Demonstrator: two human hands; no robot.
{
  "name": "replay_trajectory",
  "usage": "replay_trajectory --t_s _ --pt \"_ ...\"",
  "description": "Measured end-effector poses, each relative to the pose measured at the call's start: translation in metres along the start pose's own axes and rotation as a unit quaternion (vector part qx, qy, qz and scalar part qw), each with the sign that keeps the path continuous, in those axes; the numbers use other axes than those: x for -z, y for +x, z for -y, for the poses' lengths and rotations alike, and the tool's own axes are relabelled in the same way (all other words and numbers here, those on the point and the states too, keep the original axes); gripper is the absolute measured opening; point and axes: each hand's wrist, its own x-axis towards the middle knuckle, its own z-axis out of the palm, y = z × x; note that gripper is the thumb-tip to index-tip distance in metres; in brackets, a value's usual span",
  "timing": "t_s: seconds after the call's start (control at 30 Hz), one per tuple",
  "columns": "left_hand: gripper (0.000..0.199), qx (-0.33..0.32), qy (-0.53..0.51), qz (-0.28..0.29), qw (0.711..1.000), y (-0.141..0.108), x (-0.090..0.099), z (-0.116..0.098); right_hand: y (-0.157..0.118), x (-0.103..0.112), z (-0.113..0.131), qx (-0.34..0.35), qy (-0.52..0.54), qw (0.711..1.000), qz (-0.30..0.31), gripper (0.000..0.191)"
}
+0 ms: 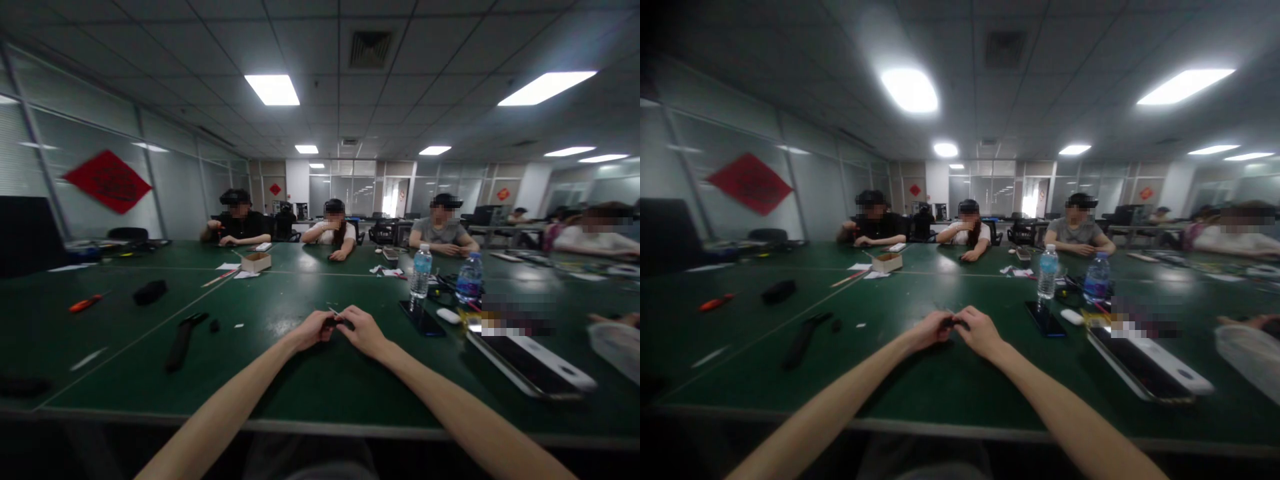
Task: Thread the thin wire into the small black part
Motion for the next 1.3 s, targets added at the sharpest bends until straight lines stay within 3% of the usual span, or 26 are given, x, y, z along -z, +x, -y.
replay_trajectory --t_s 0.13,0.3,0.73,0.97,1.13,1.3 --pt "0.043 0.011 0.017 0.000 1.000 -0.007 -0.005 -0.006 0.001 -0.002 -0.004 -0.026 -0.011 0.999 -0.023 0.015" --pt "0.037 -0.016 0.076 0.034 0.996 -0.014 -0.012 -0.010 0.001 -0.003 -0.010 -0.047 -0.019 0.998 -0.033 0.013" --pt "0.037 -0.034 0.121 0.027 0.992 -0.018 -0.014 -0.011 0.000 -0.001 -0.013 -0.058 -0.004 0.998 0.006 0.018" --pt "0.038 -0.032 0.129 0.025 0.991 -0.016 -0.012 -0.009 0.000 -0.006 -0.014 -0.059 -0.013 0.998 -0.004 0.020" --pt "0.044 -0.044 0.123 0.002 0.991 -0.015 -0.013 -0.009 0.001 -0.006 -0.013 -0.079 0.001 0.997 -0.025 0.019" --pt "0.048 -0.068 0.110 -0.053 0.990 -0.010 -0.013 -0.008 0.001 -0.007 -0.010 -0.150 0.035 0.987 -0.033 0.024"
